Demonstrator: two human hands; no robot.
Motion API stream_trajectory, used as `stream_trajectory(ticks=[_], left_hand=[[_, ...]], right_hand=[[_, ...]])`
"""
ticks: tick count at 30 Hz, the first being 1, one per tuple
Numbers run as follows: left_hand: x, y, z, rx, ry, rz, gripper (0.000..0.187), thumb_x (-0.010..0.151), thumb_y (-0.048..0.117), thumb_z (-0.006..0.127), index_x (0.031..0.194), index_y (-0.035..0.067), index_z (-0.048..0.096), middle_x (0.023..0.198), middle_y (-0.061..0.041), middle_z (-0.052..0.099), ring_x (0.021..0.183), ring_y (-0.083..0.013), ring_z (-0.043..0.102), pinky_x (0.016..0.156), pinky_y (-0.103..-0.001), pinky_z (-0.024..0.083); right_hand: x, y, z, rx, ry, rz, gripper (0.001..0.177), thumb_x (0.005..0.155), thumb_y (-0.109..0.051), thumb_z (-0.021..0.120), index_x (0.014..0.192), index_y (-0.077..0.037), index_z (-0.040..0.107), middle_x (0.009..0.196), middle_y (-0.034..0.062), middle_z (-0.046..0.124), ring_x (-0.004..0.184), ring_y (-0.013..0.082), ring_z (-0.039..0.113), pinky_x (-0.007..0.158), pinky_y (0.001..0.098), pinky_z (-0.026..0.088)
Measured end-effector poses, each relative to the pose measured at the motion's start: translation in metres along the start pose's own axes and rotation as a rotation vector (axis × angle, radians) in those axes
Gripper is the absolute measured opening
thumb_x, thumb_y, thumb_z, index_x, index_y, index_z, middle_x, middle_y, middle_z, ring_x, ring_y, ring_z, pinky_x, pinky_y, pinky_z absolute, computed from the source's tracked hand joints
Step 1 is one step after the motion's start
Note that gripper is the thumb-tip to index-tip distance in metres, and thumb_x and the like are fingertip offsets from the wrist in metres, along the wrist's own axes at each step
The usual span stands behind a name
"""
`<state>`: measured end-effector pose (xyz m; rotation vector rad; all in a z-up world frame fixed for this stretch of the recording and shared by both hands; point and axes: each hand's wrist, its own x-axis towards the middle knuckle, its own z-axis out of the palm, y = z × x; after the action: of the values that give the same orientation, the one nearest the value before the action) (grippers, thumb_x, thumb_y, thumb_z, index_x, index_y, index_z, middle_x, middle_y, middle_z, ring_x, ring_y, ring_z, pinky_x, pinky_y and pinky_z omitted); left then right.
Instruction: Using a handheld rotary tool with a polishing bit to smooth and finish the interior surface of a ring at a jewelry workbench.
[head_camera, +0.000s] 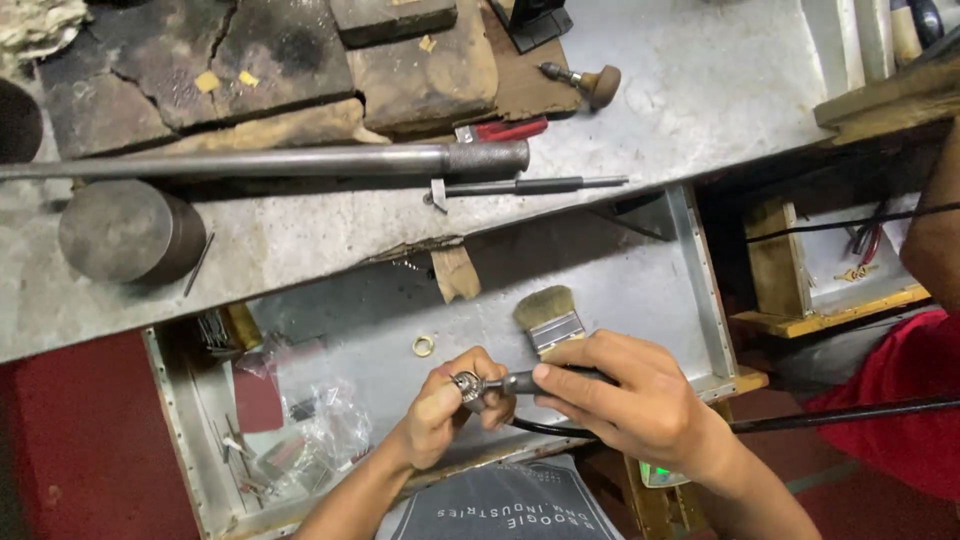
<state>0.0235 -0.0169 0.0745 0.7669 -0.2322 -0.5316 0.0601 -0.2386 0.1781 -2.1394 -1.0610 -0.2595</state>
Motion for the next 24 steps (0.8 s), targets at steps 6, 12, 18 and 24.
stream_trajectory(ticks=[6,12,18,24], left_hand=[[0.007,-0.004,-0.021,0.065,-0.091,0.017,0.054,0.104,0.062,0.046,0.097,0.009,0.05,0.081,-0.002,0.053,0.067,-0.0141,0.051,0.071,-0.035,0.047],[0.012,0.003,-0.022,0.192,-0.1,0.016,0.054,0.104,0.06,0.039,0.095,0.008,0.051,0.078,-0.003,0.056,0.065,-0.0137,0.051,0.066,-0.032,0.044],[0.015,0.004,-0.022,0.255,-0.103,0.032,0.062,0.104,0.068,0.036,0.095,0.008,0.052,0.071,-0.004,0.056,0.063,-0.0148,0.051,0.067,-0.034,0.044],[0.013,-0.006,-0.026,0.311,-0.07,0.08,0.059,0.103,0.066,0.036,0.094,0.009,0.052,0.069,-0.002,0.057,0.059,-0.0133,0.053,0.06,-0.031,0.045]], right_hand=[[0.017,0.011,-0.003,0.052,-0.083,-0.014,0.022,0.094,-0.009,0.074,0.111,0.003,0.066,0.097,0.0199,0.066,0.071,0.0273,0.063,0.061,0.0344,0.055],[0.018,0.01,-0.007,-0.02,-0.147,0.012,0.033,0.095,-0.008,0.075,0.126,-0.001,0.062,0.101,0.0162,0.067,0.07,0.0243,0.06,0.06,0.0333,0.052],[0.013,0.009,-0.004,-0.03,-0.159,0.049,0.04,0.093,-0.007,0.078,0.13,-0.002,0.061,0.102,0.0158,0.068,0.071,0.0226,0.061,0.061,0.031,0.052],[-0.006,0.011,0.0,0.085,-0.277,0.194,0.042,0.1,-0.034,0.06,0.121,0.002,0.06,0.072,0.0042,0.056,0.054,0.0186,0.051,0.049,0.034,0.043]])
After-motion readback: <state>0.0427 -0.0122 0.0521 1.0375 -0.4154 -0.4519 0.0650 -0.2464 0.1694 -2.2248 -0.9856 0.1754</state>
